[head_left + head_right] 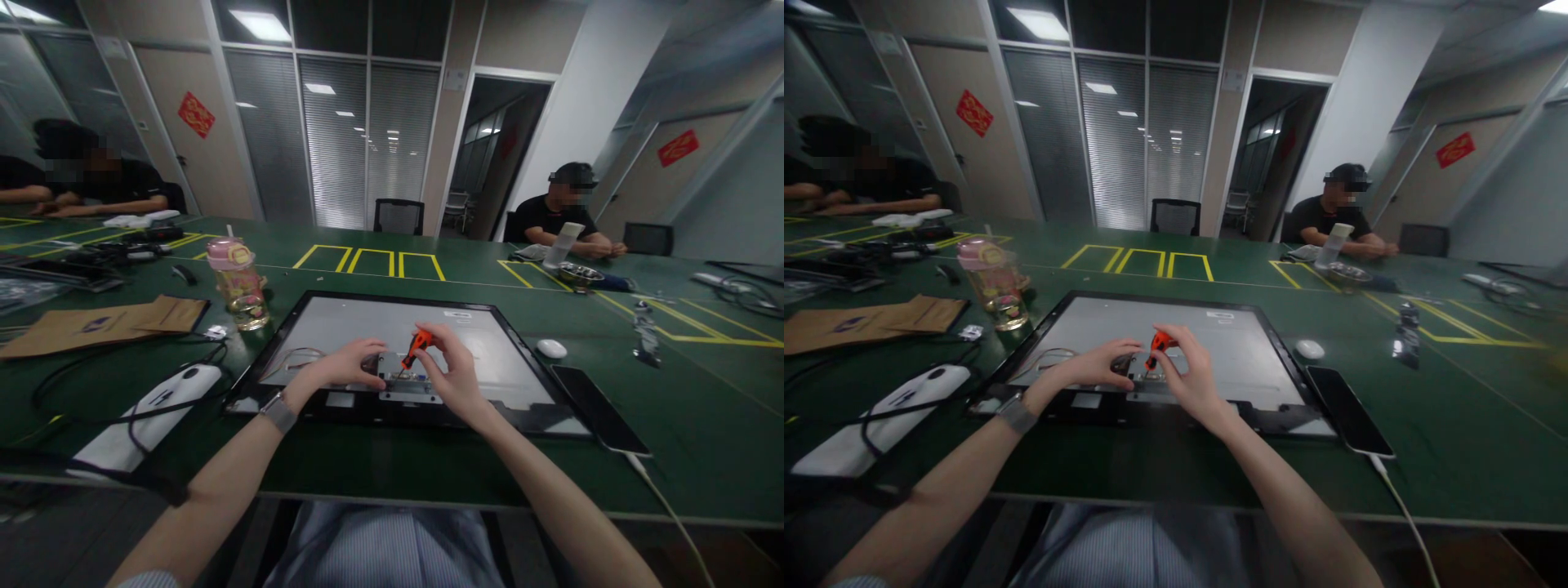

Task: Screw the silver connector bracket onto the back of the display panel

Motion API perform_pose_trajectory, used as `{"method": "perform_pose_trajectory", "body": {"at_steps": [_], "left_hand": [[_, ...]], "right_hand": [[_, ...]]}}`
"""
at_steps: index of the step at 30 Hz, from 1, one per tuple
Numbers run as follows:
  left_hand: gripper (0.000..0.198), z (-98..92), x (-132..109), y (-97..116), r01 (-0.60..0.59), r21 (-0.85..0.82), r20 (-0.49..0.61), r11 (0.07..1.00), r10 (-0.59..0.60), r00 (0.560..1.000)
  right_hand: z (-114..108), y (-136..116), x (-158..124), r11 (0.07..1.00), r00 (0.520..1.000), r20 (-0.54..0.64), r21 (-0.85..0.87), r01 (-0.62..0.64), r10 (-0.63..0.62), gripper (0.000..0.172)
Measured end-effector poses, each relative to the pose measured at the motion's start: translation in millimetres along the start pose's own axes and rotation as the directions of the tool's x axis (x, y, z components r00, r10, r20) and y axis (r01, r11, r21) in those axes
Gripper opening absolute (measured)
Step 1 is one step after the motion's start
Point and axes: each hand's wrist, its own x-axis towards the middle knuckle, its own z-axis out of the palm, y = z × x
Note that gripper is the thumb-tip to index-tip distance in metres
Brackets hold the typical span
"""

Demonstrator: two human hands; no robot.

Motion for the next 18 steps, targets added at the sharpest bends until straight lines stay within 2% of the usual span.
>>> {"method": "perform_pose_trajectory", "body": {"at_steps": [4,8,12,18], "left_hand": [[0.077,-1.1,-0.6,1.7,0.012,0.002,0.008,1.000,-0.013,1.000],[0.076,-1.5,-1.0,2.9,0.011,-0.005,0.009,1.000,-0.011,1.000],[0.076,-2.0,-1.9,4.1,0.031,-0.020,0.011,0.999,-0.031,0.999],[0.080,-3.6,-3.1,6.6,0.058,-0.016,0.023,0.998,-0.058,0.998]], "right_hand": [[-0.2,2.3,-1.0,0.998,0.998,0.063,0.061,-0.032,0.028,0.038],[-2.7,1.2,1.5,0.990,0.989,0.133,0.115,-0.077,0.062,0.035],[-2.2,2.1,2.9,0.993,0.993,0.098,0.089,-0.076,0.067,0.032],[-0.7,6.9,-0.1,0.997,0.993,0.106,0.052,-0.050,0.044,0.042]]}}
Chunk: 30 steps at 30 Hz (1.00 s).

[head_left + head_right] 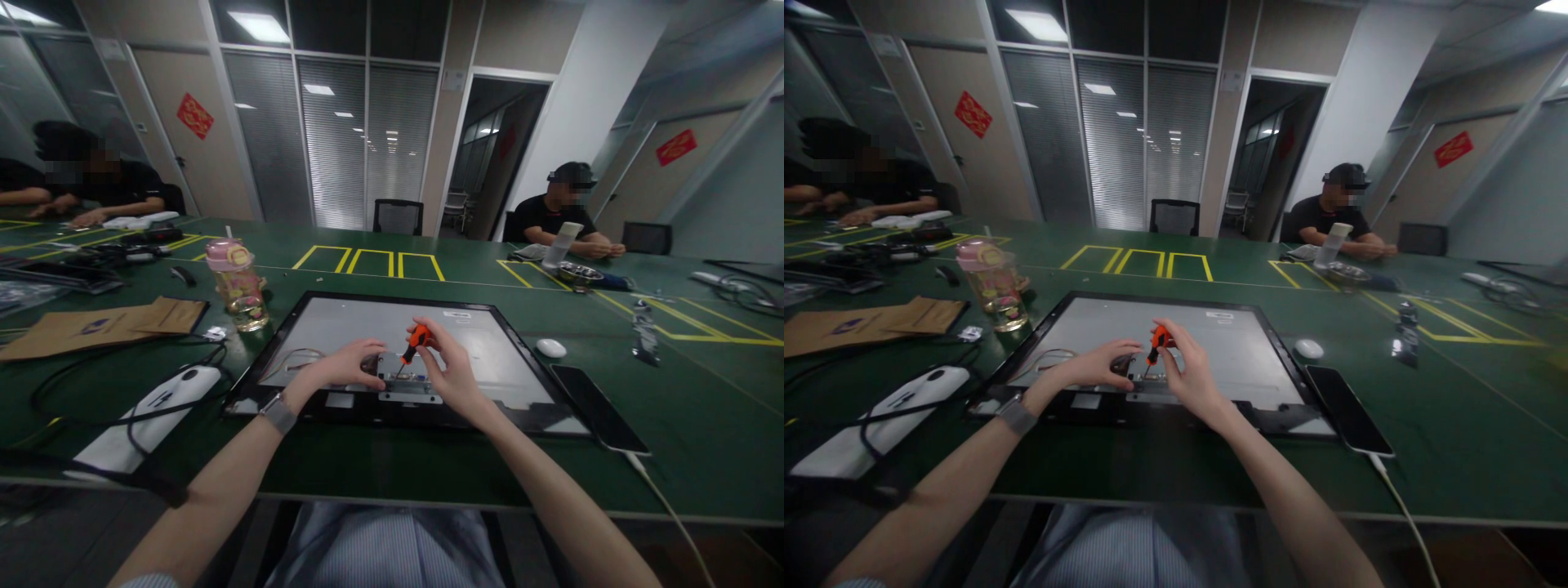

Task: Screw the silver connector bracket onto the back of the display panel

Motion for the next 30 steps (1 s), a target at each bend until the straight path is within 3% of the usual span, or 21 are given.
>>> {"method": "perform_pose_trajectory", "body": {"at_steps": [4,11,18,24,30], "left_hand": [[0.078,-0.4,0.2,0.8,-0.006,0.003,-0.006,1.000,0.006,1.000],[0.076,1.5,2.4,-1.8,-0.054,0.019,-0.021,0.998,0.054,0.998],[0.077,1.6,1.1,-1.9,-0.031,0.010,-0.025,0.999,0.031,0.999],[0.075,1.0,0.5,-1.5,-0.043,-0.010,-0.011,0.999,0.043,0.999],[0.074,0.7,0.4,-1.0,-0.043,-0.014,-0.023,0.999,0.042,0.999]], "right_hand": [[-0.6,0.1,-0.2,1.000,1.000,0.025,-0.015,0.004,-0.003,0.042],[-3.5,-8.4,2.9,0.986,0.994,-0.090,-0.160,0.050,-0.065,0.026],[-3.3,-6.0,0.9,0.992,0.998,0.045,0.117,-0.047,0.042,0.039],[-3.9,-5.0,4.9,0.998,0.990,-0.138,-0.057,-0.008,0.000,0.017],[-7.1,-5.2,6.2,0.998,0.985,-0.170,-0.052,-0.032,0.023,0.016]]}}
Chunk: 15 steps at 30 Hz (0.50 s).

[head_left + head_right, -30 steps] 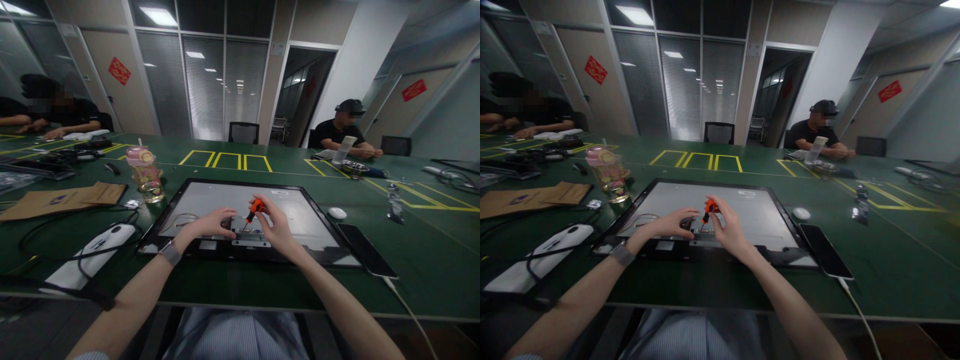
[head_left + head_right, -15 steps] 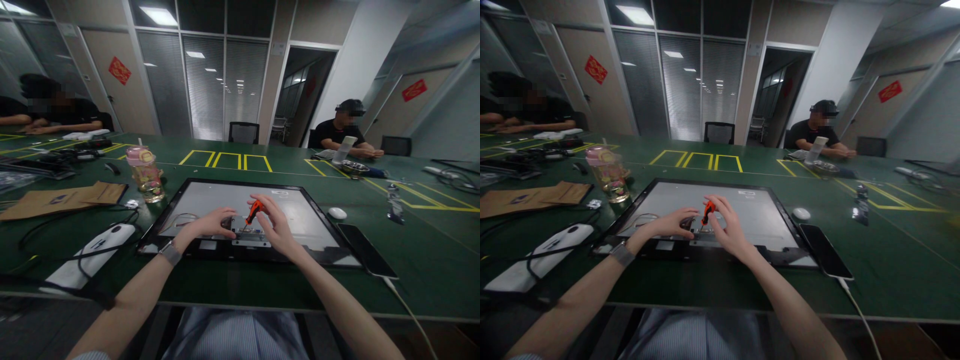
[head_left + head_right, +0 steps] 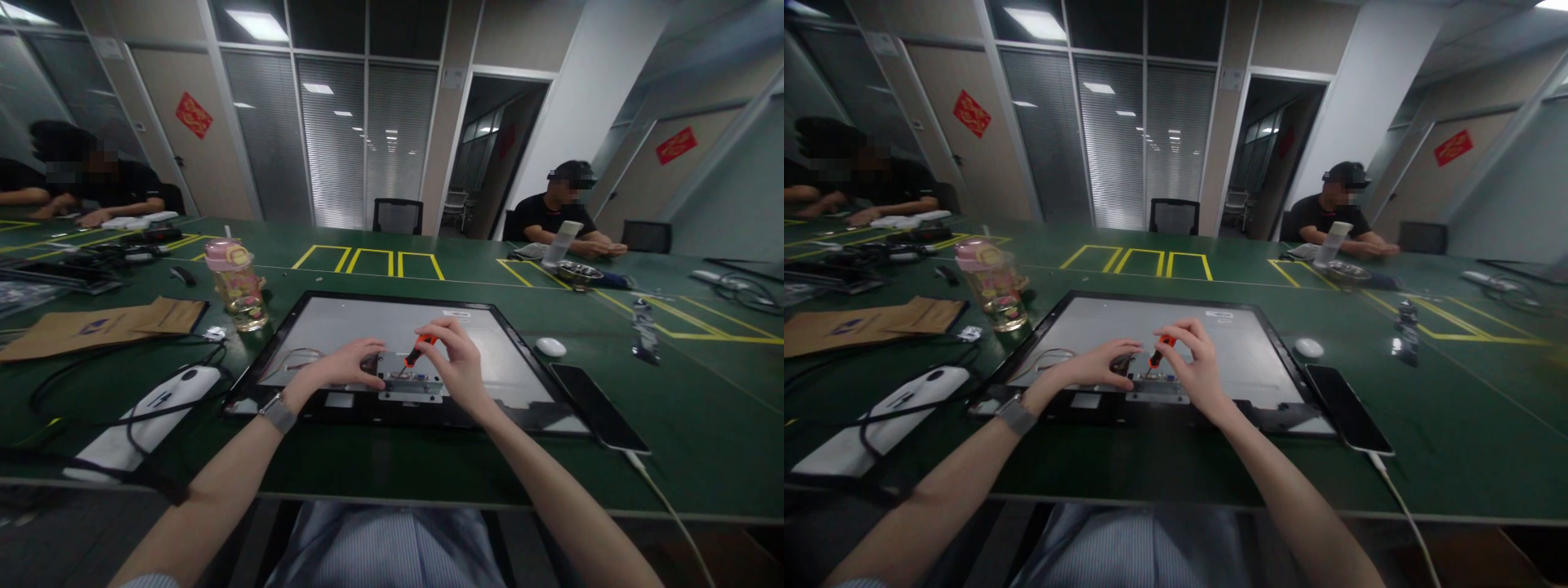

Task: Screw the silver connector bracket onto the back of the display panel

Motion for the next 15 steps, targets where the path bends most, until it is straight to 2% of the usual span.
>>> {"method": "perform_pose_trajectory", "body": {"at_steps": [4,6,9,15], "left_hand": [[0.076,-0.2,-0.3,0.7,0.019,0.019,0.004,1.000,-0.019,1.000],[0.077,-0.1,-0.2,0.8,0.024,0.019,0.009,1.000,-0.024,1.000],[0.076,0.2,0.3,0.3,0.018,0.012,0.006,1.000,-0.018,1.000],[0.074,0.1,0.5,0.7,-0.009,0.014,-0.003,1.000,0.009,1.000]], "right_hand": [[0.3,-0.6,-1.5,0.987,0.995,0.094,0.154,-0.054,0.040,0.035],[0.6,-1.9,-2.0,0.977,0.987,0.153,0.200,-0.071,0.041,0.036],[0.9,-2.7,-1.7,0.992,0.982,0.189,0.116,-0.041,0.019,0.031],[5.3,3.6,-3.8,0.998,0.993,0.114,-0.042,0.036,-0.031,0.032]]}}
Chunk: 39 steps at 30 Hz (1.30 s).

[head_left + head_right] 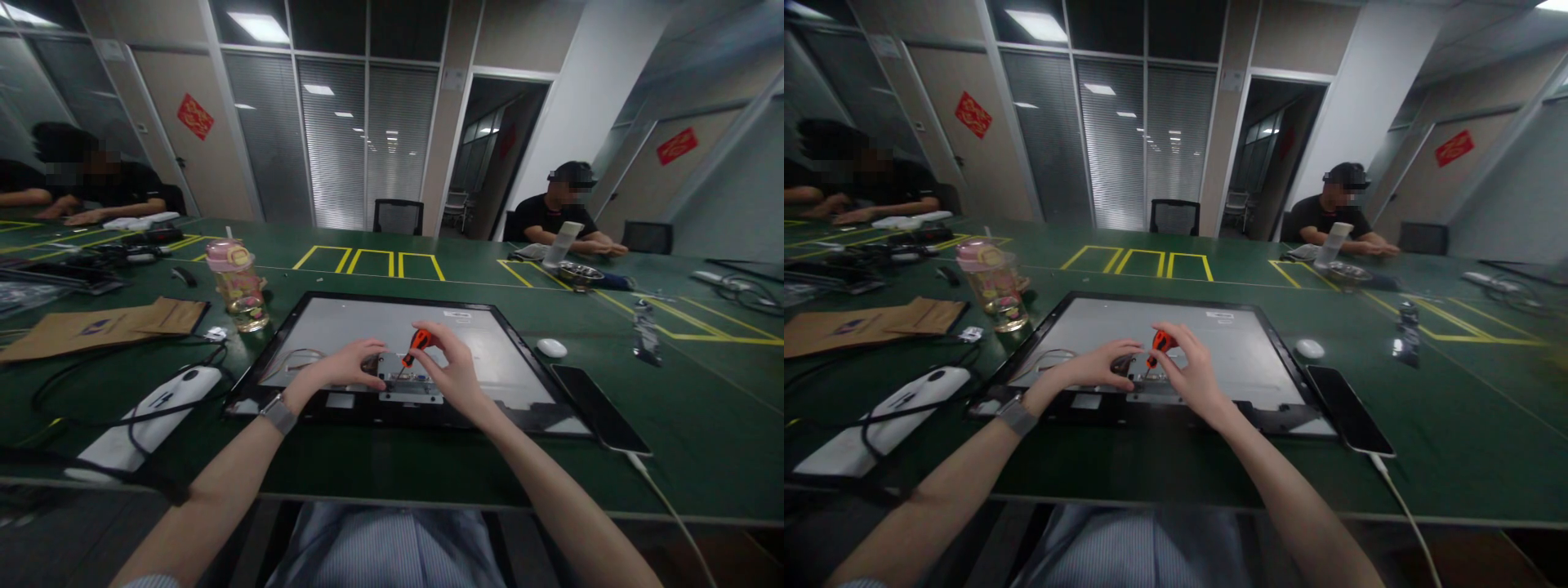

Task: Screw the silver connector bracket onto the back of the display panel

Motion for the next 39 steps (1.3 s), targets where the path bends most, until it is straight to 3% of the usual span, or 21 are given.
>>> {"method": "perform_pose_trajectory", "body": {"at_steps": [5,12,19,23,27,34,39], "left_hand": [[0.075,1.4,0,-3,-0.005,-0.005,-0.001,1.000,0.005,1.000],[0.075,3.9,3,-10,-0.065,0.009,-0.010,0.998,0.065,0.998],[0.074,2.8,2,-7,-0.036,0.006,-0.004,0.999,0.036,0.999],[0.075,2.3,2,-5,-0.031,0.003,-0.001,1.000,0.031,1.000],[0.076,2.7,2,-6,-0.033,0.002,0.001,0.999,0.033,0.999],[0.074,3.1,1,-5,-0.015,0.002,-0.004,1.000,0.015,1.000],[0.076,2.6,1,-5,-0.015,0.006,-0.006,1.000,0.015,1.000]], "right_hand": [[3,2,-4,0.999,0.999,0.049,0.045,0.006,-0.008,0.040],[-4,-10,0,0.980,0.978,0.207,0.186,-0.068,0.028,0.034],[0,-3,-1,0.991,0.998,0.067,0.130,-0.029,0.021,0.030],[1,0,-3,0.982,0.993,0.122,0.186,-0.033,0.010,0.040],[-2,-4,-2,0.980,0.980,0.200,0.189,-0.054,0.015,0.037],[-2,-5,1,0.999,0.999,0.027,0.044,0.027,-0.028,0.027],[1,0,-4,0.995,0.998,0.057,0.096,0.022,-0.027,0.039]]}}
